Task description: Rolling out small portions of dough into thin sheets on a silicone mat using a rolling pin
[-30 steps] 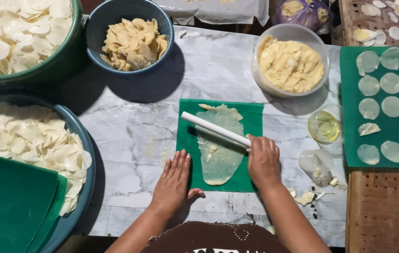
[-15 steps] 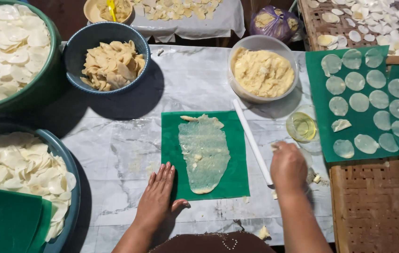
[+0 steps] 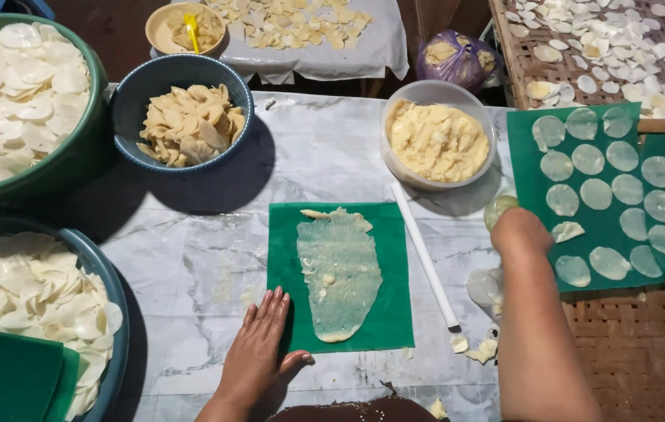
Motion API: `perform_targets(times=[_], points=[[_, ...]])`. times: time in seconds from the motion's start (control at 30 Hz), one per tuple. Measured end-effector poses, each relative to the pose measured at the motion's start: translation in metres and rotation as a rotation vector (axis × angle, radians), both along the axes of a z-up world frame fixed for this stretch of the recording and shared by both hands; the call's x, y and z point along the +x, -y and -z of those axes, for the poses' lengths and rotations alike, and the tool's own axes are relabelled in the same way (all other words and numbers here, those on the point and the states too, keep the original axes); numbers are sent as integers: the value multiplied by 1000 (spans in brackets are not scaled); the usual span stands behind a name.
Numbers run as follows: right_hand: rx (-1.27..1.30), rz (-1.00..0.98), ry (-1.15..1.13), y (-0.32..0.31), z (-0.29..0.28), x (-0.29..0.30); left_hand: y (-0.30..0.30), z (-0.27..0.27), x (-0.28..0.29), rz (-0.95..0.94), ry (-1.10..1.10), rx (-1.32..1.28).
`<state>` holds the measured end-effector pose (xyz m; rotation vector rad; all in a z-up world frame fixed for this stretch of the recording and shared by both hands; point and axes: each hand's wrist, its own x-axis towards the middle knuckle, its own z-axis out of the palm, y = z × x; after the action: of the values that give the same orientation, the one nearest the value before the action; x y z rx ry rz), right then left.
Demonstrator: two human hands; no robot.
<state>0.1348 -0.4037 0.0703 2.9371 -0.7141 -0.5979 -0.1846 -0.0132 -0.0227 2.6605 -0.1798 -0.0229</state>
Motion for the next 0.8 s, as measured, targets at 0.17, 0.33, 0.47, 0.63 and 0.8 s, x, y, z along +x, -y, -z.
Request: perform_targets(times=[0.17,0.33,0.47,0.63,0.8], points=[[41,-112,-182,2,3,-1,1,-2,1,-6,32,20],[203,-216,-142,34,34,0,1,-1,-1,-14,45,21],[300,-228,-160,5,-3,-20,5,-16,0,-34,20,-17],[159,-123,-3,2,-11,-21,-1,0,0,-1,67,40],[44,-191,45,4,-11,-14,-10,-3,5,36,24,-14]])
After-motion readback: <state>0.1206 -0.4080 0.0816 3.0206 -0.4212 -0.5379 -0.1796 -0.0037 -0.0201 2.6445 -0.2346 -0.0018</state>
